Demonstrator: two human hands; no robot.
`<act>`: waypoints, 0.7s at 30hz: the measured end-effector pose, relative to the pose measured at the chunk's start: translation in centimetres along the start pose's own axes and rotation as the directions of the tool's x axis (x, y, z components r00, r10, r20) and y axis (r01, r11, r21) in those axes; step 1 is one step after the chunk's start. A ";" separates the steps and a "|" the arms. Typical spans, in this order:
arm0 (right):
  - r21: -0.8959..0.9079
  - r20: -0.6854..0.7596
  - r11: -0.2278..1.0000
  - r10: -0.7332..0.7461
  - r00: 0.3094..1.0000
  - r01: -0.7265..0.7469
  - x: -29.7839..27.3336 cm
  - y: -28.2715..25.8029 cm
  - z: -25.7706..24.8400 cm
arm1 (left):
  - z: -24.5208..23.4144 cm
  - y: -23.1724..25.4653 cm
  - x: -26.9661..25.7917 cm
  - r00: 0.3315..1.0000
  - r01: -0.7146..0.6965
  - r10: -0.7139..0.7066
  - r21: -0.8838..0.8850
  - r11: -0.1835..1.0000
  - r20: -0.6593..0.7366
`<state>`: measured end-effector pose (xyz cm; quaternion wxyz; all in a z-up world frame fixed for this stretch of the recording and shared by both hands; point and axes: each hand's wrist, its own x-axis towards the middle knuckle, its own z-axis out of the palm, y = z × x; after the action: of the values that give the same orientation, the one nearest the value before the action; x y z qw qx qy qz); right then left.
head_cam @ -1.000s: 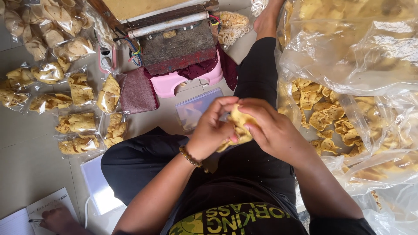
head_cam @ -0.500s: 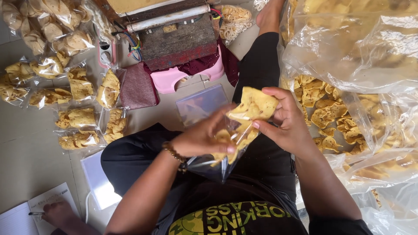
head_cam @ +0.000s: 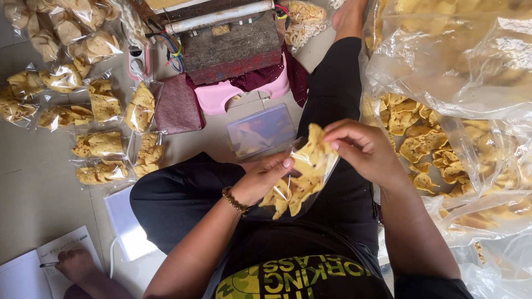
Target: A person is manually portioning snacks from a large bulk bag into smaller individual plastic bags while sitting on the floor.
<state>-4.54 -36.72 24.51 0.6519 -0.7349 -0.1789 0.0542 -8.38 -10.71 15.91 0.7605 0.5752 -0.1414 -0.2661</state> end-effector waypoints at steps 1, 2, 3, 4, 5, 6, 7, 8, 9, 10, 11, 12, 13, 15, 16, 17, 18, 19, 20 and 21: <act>-0.066 0.098 0.998 -0.010 0.995 0.016 0.3 -0.8 0.3 | 0.0 -1.1 0.1 0.999 -0.014 0.015 0.028 1.000 -0.041; -0.129 0.196 0.991 -0.012 0.980 0.038 0.5 -1.5 0.6 | 0.0 -2.2 0.1 0.996 -0.025 0.029 0.054 0.998 -0.082; -0.128 0.197 0.991 -0.009 0.980 0.035 0.5 -1.4 0.8 | 0.5 -2.6 -0.2 0.996 -0.023 0.027 0.053 0.998 -0.083; -0.151 0.259 0.988 0.002 0.966 0.039 0.5 -1.3 1.0 | 0.9 -3.0 -0.5 0.993 0.048 -0.057 -0.089 0.995 -0.104; -0.173 0.320 0.984 0.014 0.947 0.043 0.5 -1.2 1.2 | 1.3 -3.4 -0.7 0.983 0.114 -0.142 -0.229 0.967 -0.113; -0.172 0.320 0.984 0.017 0.947 0.040 0.4 -0.9 1.0 | 1.3 -3.3 -0.5 0.983 0.116 -0.145 -0.232 0.966 -0.114; -0.158 0.355 0.986 0.010 0.935 0.049 0.3 -0.6 0.9 | 1.2 -3.3 -0.3 0.972 0.138 -0.192 -0.332 0.933 -0.136; -0.143 0.391 0.988 0.003 0.920 0.057 0.2 -0.3 0.7 | 1.2 -3.3 -0.1 0.958 0.155 -0.242 -0.430 0.890 -0.156; -0.141 0.395 0.989 0.006 0.919 0.054 0.1 -0.5 1.1 | 1.7 -2.0 -0.3 0.956 0.156 -0.245 -0.433 0.888 -0.159; -0.171 0.381 0.982 -0.015 0.925 0.086 0.1 -0.7 1.4 | 2.1 -0.7 -0.4 0.919 0.194 -0.314 -0.420 0.887 -0.238; -0.201 0.367 0.972 -0.038 0.929 0.119 0.0 -0.8 1.7 | 2.5 0.7 -0.5 0.871 0.233 -0.377 -0.410 0.882 -0.316; -0.197 0.367 0.974 -0.035 0.930 0.114 0.1 -0.5 2.1 | 2.8 2.2 -0.3 0.868 0.238 -0.382 -0.411 0.880 -0.317; -0.247 0.316 0.960 -0.046 0.948 0.129 0.2 -0.2 2.5 | 3.2 3.6 -0.1 0.872 0.275 -0.369 -0.303 0.913 -0.321; -0.295 0.266 0.946 -0.052 0.963 0.132 0.1 0.1 2.8 | 2.3 3.0 0.8 0.873 0.313 -0.364 -0.198 0.929 -0.324; -0.299 0.221 0.946 -0.059 0.973 0.125 0.1 0.0 2.7 | 0.9 1.1 1.5 0.936 0.262 -0.270 -0.066 0.963 -0.226; -0.302 0.176 0.946 -0.066 0.982 0.118 0.2 -0.1 2.7 | -0.5 -0.8 2.2 0.977 0.191 -0.183 0.060 0.980 -0.112; -0.299 0.178 0.948 -0.062 0.982 0.114 0.3 0.1 2.8 | -0.1 1.1 2.4 0.975 0.195 -0.188 0.057 0.979 -0.115; -0.295 0.188 0.944 -0.094 0.978 0.147 0.4 0.2 2.9 | 0.4 3.1 2.7 0.988 0.151 -0.148 0.086 0.985 -0.042; -0.291 0.196 0.939 -0.127 0.972 0.181 0.5 0.3 3.0 | 0.7 5.0 3.1 0.994 0.103 -0.107 0.111 0.988 0.034; -0.290 0.197 0.941 -0.123 0.973 0.178 0.7 0.4 2.9 | 0.8 4.9 3.2 0.993 0.107 -0.111 0.109 0.988 0.033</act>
<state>-4.72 -33.82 23.86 0.5144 -0.8032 -0.2977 0.0403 -5.03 -12.21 20.56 0.7100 0.6168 -0.1386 -0.3102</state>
